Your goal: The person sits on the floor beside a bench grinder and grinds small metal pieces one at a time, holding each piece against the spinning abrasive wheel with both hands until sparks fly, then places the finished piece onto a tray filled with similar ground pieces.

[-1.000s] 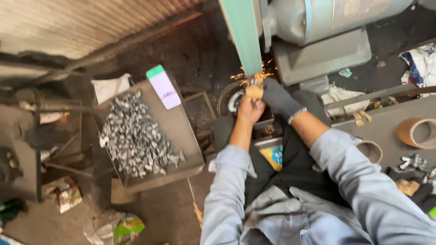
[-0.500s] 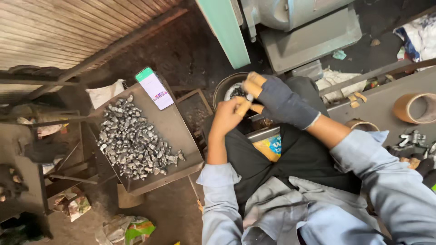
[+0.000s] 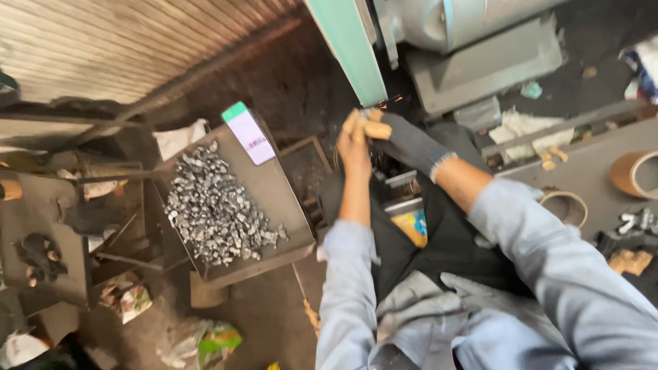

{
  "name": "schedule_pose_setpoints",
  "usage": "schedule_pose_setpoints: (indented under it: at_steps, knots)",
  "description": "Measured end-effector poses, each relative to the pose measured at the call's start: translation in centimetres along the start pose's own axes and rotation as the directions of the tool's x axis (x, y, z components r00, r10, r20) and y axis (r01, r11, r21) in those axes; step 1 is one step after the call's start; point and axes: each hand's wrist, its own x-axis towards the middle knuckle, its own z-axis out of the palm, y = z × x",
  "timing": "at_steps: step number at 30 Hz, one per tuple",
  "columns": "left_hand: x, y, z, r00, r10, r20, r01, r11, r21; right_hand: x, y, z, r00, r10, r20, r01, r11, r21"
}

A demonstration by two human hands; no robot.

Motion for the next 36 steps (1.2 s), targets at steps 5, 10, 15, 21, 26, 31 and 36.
schedule_pose_setpoints:
  at_steps: [5, 10, 15, 21, 26, 31, 36]
  knots:
    - [2.3, -0.7, -1.5, 0.979, -0.201, -0.018, 0.174, 0.885, -0.431, 0.8, -0.3, 0.9, 0.966, -0.197, 0.165, 0.256, 0.684, -0.683]
    - [-2.6, -0.6, -2.5, 0.953, 0.262, 0.153, -0.303, 0.843, 0.443, -2.9, -3.6, 3.0, 1.0, -0.007, 0.003, 0.007, 0.725, -0.689]
    - [-2.9, -1.0, -1.2, 0.929, -0.117, 0.352, -0.119, 0.806, 0.58, -5.7, -6.5, 4.3, 0.988, -0.045, -0.147, -0.097, 0.559, -0.824]
    - [1.4, -2.8, 0.2, 0.966, -0.004, 0.26, -0.14, 0.834, 0.534, -2.6, -6.4, 5.8, 0.887, -0.074, -0.455, -0.31, 0.636, -0.707]
    - [1.9, -3.4, -0.4, 0.941, -0.241, 0.236, 0.141, 0.916, 0.375, -1.2, -5.1, 5.1, 0.889, -0.214, -0.406, -0.264, 0.485, -0.834]
    - [0.9, -2.7, -0.8, 0.917, 0.2, 0.344, -0.377, 0.713, 0.591, -1.7, -3.5, 3.8, 0.826, -0.548, -0.134, 0.03, 0.28, -0.959]
    - [-2.4, -0.4, 1.2, 0.97, 0.168, 0.175, -0.232, 0.851, 0.472, -3.0, -2.9, 3.8, 0.837, -0.512, -0.193, 0.007, 0.363, -0.932]
